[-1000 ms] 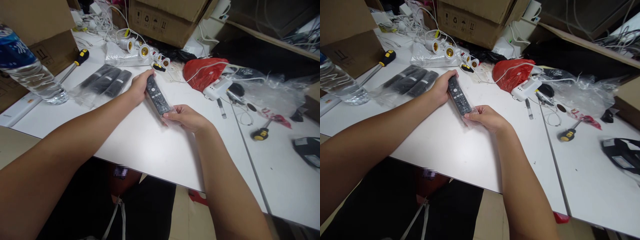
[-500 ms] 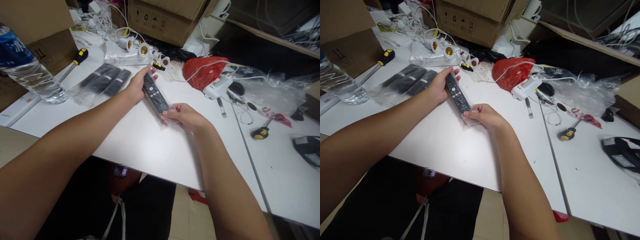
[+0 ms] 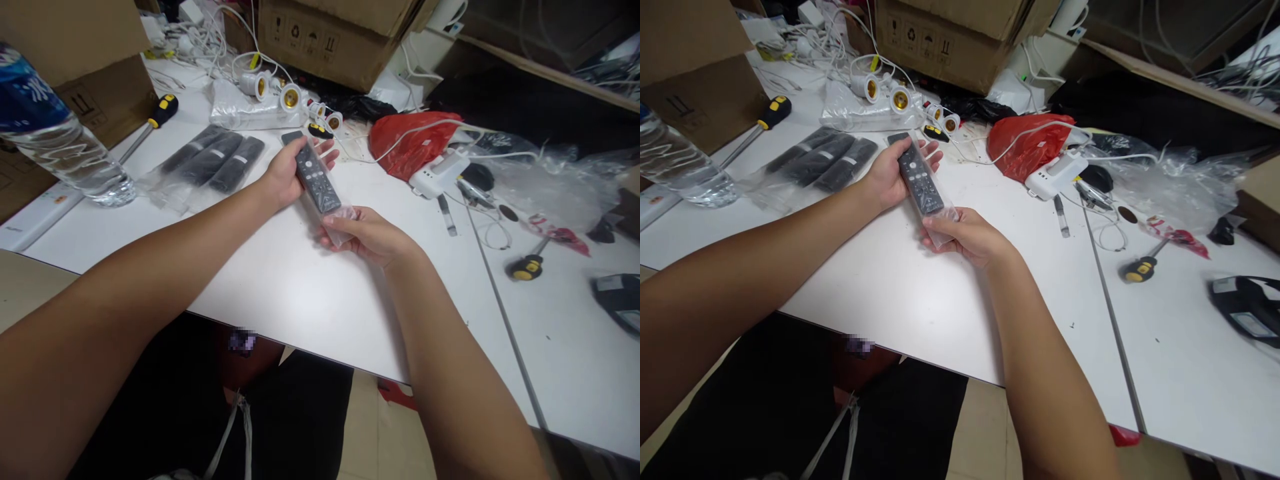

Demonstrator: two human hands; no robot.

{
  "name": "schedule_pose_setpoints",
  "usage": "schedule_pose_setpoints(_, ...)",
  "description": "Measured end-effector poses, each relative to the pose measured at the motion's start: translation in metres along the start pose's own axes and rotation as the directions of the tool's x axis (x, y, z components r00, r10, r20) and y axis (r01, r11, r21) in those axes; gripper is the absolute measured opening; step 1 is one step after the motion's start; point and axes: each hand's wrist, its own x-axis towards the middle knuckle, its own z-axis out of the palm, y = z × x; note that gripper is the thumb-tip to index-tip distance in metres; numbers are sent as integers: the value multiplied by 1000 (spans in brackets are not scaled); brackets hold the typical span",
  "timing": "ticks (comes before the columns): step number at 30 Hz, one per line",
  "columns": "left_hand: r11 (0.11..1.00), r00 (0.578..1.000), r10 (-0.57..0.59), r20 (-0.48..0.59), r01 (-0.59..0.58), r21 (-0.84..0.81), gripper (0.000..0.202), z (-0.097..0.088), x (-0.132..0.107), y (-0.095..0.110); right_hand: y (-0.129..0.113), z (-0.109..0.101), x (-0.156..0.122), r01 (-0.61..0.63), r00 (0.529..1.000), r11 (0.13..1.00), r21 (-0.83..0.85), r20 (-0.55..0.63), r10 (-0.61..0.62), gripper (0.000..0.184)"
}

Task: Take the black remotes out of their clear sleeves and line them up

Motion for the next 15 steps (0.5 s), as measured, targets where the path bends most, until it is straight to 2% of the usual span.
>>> schedule_pose_setpoints(7, 999, 999, 30, -18, -30, 13, 25, 1, -1, -2, 0, 0, 1, -6, 999, 998, 58, -31, 7, 23)
schedule_pose_setpoints(11, 998, 1000, -14, 17, 13, 69, 31, 1, -3, -1, 0, -2, 1, 11, 998, 994, 105, -63, -4, 15)
schedule_pose_setpoints(15, 997, 999, -12, 51, 8, 76, 33, 2, -7, 0, -1, -3, -1, 12, 998, 988, 154, -64, -2, 13)
